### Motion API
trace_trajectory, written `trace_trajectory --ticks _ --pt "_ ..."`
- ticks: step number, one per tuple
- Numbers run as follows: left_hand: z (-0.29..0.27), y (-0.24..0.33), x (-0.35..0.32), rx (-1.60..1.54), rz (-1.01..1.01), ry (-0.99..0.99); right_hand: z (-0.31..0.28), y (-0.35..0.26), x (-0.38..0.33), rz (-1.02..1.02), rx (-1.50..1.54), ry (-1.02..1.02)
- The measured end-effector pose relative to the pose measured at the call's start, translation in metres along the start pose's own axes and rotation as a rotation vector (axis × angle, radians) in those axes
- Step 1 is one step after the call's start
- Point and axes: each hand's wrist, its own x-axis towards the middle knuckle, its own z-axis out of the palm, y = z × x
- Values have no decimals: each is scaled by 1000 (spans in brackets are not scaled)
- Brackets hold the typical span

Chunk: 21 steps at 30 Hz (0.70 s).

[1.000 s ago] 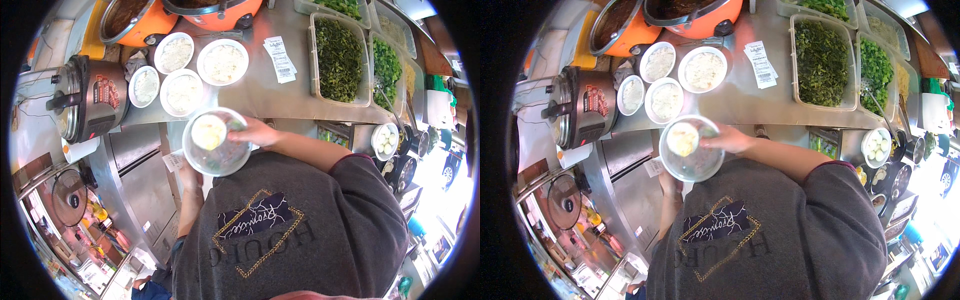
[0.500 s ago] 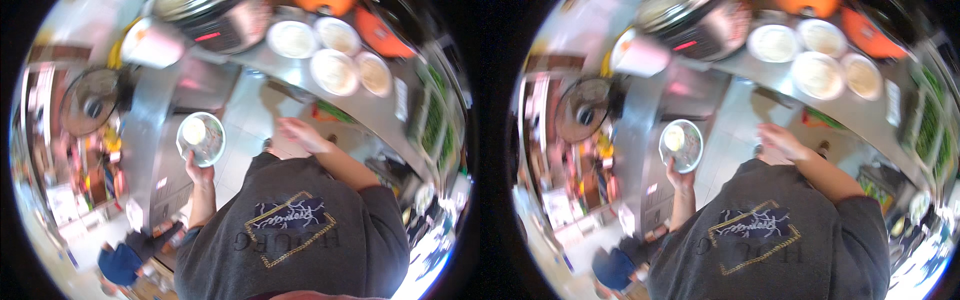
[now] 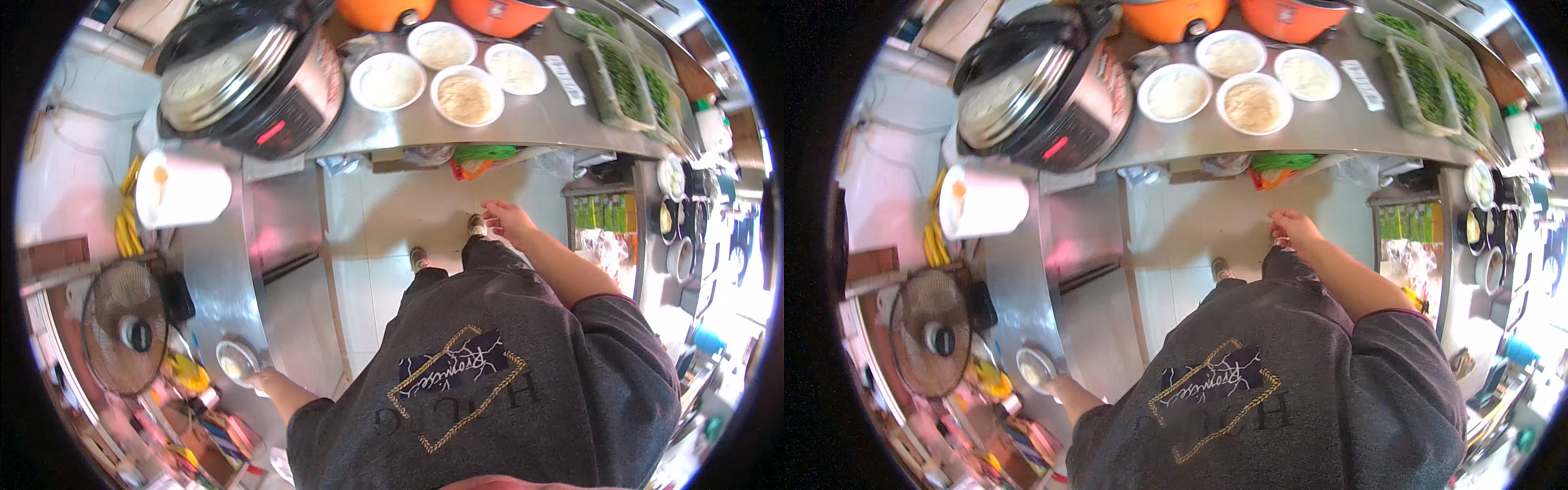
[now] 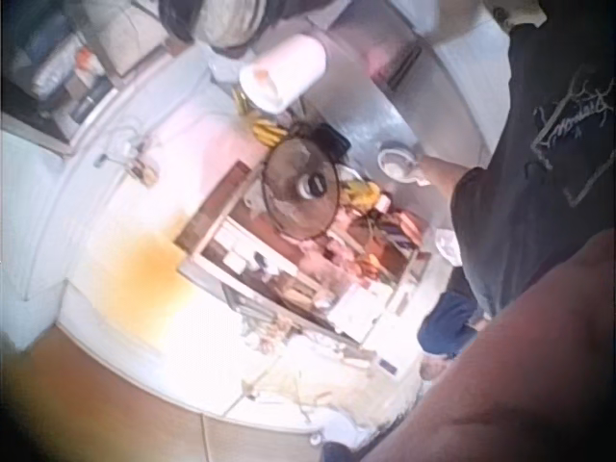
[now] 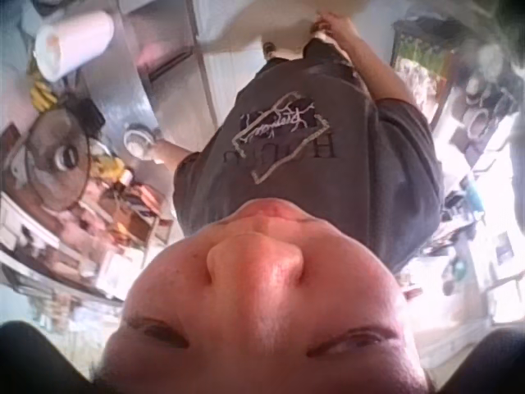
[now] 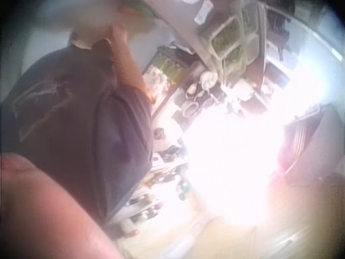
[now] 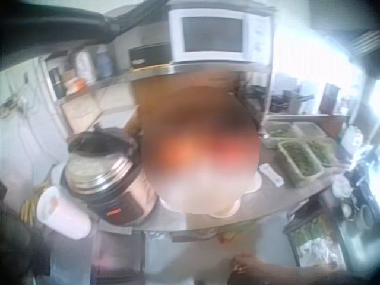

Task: The person scoops rice into multiple bowls, then adds chopped green vegetables, a brown meat sauce, and a halved hard-boiled egg to each. They place lids on the bowls and arrange them on the counter.

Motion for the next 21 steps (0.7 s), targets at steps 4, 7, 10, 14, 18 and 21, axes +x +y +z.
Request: trace_trajectory --ticks 4,7,10,14,18,21 --pt "-151 36 -100 -1849 194 504 -25 32 -6 -39 99 63" --pt "-285 86 -186 -2881 976 393 -49 55 -10 -76 159 149" --pt "-398 132 -282 -2393 1586 435 -86 69 -20 -144 225 284" --pt "-519 169 -341 -1988 1846 -53 -129 119 -62 -143 376 585" --pt "-595 193 -341 -1980 1646 -66 -118 228 -113 -74 688 948" --pt "-613 195 -357 -2008 1777 42 -63 339 -144 -7 934 1232"
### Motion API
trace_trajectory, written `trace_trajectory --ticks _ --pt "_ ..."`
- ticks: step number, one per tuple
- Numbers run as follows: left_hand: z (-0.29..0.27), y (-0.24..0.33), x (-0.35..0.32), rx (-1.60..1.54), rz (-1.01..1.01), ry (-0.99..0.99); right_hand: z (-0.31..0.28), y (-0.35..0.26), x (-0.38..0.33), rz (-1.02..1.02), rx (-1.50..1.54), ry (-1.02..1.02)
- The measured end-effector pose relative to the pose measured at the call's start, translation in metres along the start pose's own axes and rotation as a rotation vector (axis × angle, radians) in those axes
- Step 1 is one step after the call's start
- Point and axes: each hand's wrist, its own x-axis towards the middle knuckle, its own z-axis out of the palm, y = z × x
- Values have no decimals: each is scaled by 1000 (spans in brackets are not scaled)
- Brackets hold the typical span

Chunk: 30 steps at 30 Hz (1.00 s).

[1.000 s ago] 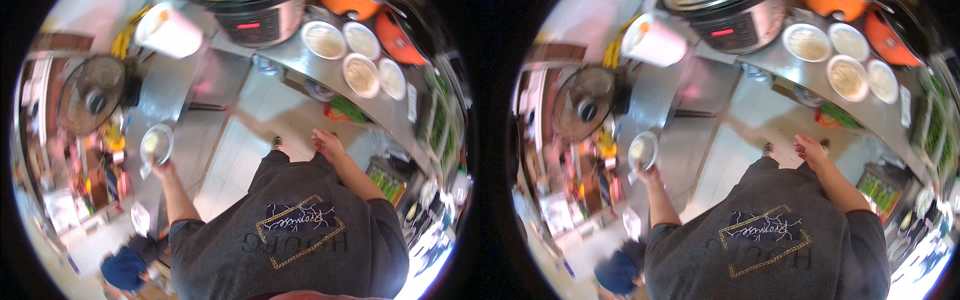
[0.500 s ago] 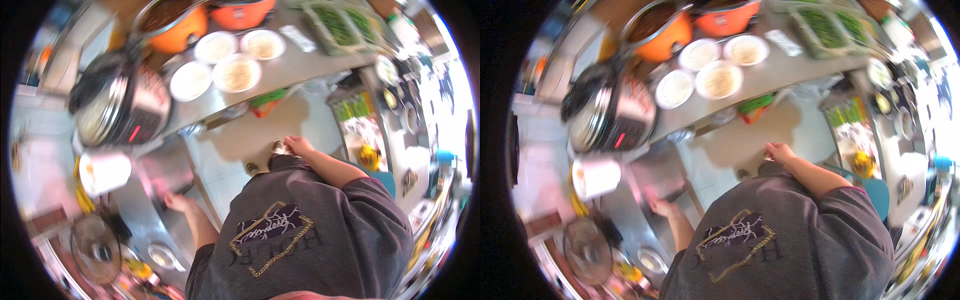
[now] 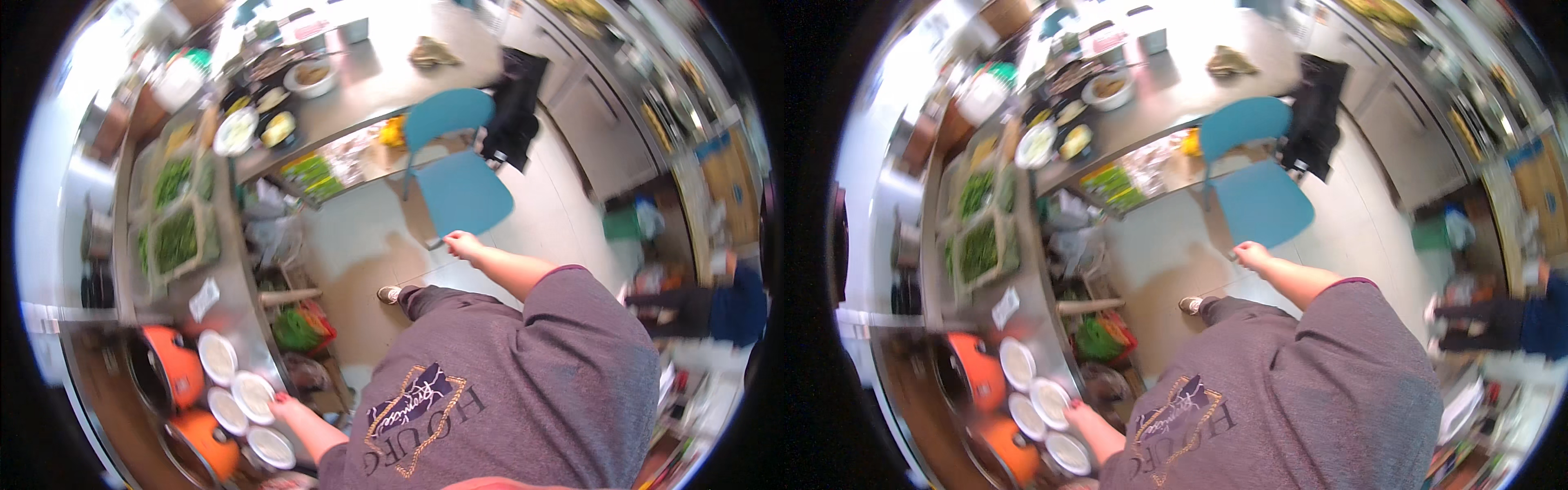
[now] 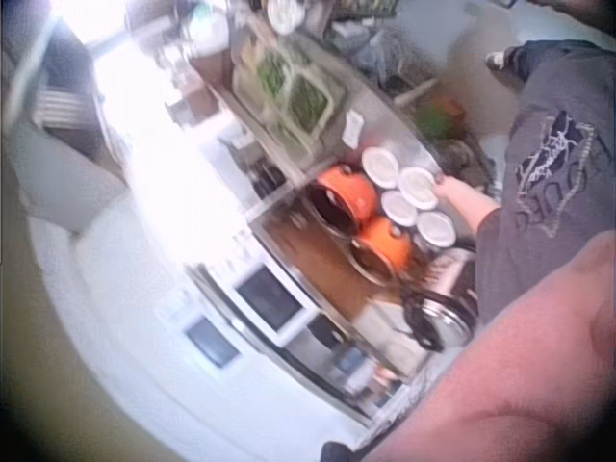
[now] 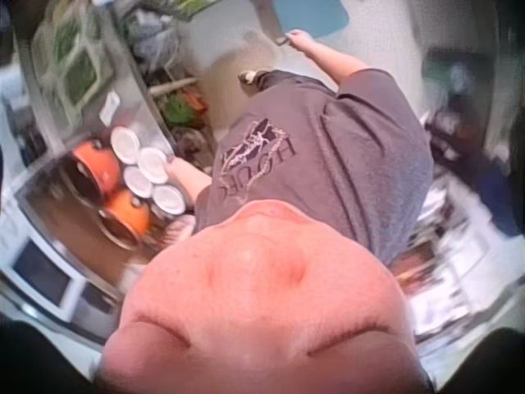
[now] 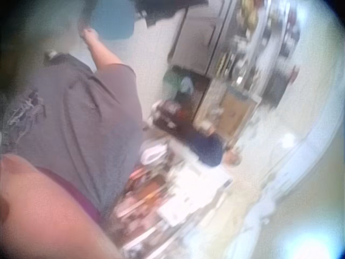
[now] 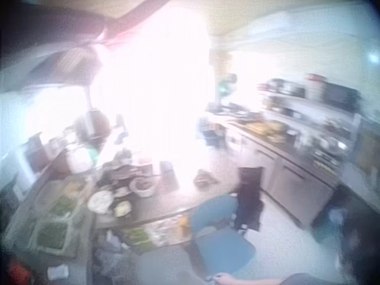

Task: The person scoops rice into multiple bowls, then adds chopped green vegetables, a brown meat sauce, and a halved hard-boiled egg to each. They place lids on the bowls and arrange them on the counter.

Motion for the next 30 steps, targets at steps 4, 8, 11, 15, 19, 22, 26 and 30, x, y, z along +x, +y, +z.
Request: trace_trajectory --ticks 4,8,11,15,19,22,26,30 --pt "24 -3 -66 -20 229 -9 -107 183 -58 256 116 291" --pt "55 -33 -166 197 73 -96 -180 358 -117 485 -492 331" --pt "106 -75 -244 266 -157 -457 -208 429 -115 598 -249 715" --pt "169 -162 -403 280 -565 -968 -248 437 -77 572 167 744" --pt "211 -272 -592 401 -723 -1327 -316 401 -38 470 304 579" --pt "238 -345 -715 600 -899 -1255 -392 377 -29 421 368 572" --pt "280 -424 -858 746 -1005 -1329 -501 367 -29 410 448 682" --pt "328 -488 -965 810 -1021 -1473 -581 394 -26 485 537 838"
